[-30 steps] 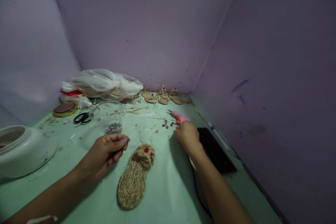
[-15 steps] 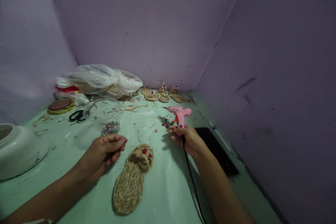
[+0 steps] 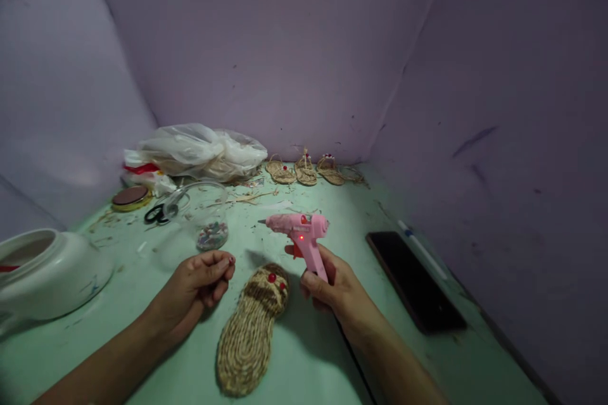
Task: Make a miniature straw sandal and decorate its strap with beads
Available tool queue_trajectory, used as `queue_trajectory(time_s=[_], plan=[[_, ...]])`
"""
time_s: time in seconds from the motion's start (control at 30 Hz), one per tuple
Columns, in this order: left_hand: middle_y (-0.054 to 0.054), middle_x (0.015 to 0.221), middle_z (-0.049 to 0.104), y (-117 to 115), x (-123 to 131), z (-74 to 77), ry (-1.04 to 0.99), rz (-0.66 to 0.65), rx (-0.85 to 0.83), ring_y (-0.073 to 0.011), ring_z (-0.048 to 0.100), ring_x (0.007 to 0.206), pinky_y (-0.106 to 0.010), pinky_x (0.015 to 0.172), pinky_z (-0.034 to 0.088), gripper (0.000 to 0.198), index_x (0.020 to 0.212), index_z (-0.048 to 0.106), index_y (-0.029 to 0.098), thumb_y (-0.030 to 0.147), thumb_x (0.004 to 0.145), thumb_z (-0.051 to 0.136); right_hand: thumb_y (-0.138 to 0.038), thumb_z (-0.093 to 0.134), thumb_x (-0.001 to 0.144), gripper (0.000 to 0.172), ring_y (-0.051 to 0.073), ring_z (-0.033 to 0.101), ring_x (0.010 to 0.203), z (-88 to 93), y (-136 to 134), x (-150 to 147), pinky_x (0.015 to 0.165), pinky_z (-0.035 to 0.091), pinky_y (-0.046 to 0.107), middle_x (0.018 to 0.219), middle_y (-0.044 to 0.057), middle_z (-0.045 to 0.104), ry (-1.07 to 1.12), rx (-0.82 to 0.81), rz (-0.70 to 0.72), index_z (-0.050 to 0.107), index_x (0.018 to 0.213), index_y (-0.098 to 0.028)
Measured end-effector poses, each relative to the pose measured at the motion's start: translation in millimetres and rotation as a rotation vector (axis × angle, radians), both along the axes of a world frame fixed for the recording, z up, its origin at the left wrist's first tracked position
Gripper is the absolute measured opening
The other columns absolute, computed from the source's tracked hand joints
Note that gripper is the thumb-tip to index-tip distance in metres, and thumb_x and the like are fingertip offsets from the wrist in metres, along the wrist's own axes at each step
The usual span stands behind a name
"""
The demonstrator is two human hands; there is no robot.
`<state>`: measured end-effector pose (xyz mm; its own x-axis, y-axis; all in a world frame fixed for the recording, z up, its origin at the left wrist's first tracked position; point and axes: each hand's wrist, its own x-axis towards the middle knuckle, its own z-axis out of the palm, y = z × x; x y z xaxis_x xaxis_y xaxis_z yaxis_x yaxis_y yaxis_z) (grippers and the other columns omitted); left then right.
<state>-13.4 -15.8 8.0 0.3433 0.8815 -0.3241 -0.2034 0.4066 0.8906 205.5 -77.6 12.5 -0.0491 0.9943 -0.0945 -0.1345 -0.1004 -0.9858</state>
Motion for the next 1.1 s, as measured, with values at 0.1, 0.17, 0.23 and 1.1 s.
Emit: queue_trajectory(time_s=[0.1,0.17,0.23,1.1], plan=[[0.004,0.056,0.056,4.4,-1.3,-2.2,-0.047,0.029,0.004,-0.0016,0.041,0.035,-0.014,0.033,0.021,0.027,0.064,0.057,0.013,0.032,0.058,0.076,-0.061,0.05,0.078,0.049,0.007,0.025,0.043,-1.2,-2.6,0.8,0.038,0.016,0.02,0.049,-0.003,0.046,-0.018,0.002,0.024,0.062,0.096,-0.017],[0.004,0.057,0.057,5.4,-1.3,-4.6,-0.062,0.029,0.003,-0.0016,0.041,0.035,-0.014,0.032,0.022,0.027,0.065,0.057,0.013,0.031,0.058,0.076,-0.061,0.049,0.079,0.046,0.007,0.023,0.041,-1.7,-3.8,2.6,0.038,0.014,0.021,0.046,-0.004,0.045,-0.029,0.006,0.04,0.061,0.087,-0.017],[0.004,0.057,0.057,5.7,-1.5,-7.0,-0.068,0.017,0.002,-0.0014,0.041,0.035,-0.014,0.032,0.023,0.027,0.066,0.057,0.013,0.031,0.058,0.076,-0.059,0.051,0.079,0.042,0.007,0.022,0.04,-2.2,-4.4,4.3,0.038,0.013,0.022,0.045,-0.004,0.045,-0.037,0.009,0.059,0.058,0.082,-0.018],[0.002,0.051,0.058,-0.1,2.8,-7.9,0.161,0.036,0.098,-0.0052,0.043,0.039,-0.017,0.038,0.03,0.026,0.065,0.059,0.013,0.037,0.063,0.069,-0.054,0.057,0.077,0.041,0.008,0.03,0.042,2.0,-5.8,30.6,0.038,0.02,0.021,0.046,-0.002,0.046,-0.068,0.036,-0.11,0.065,0.086,-0.016]])
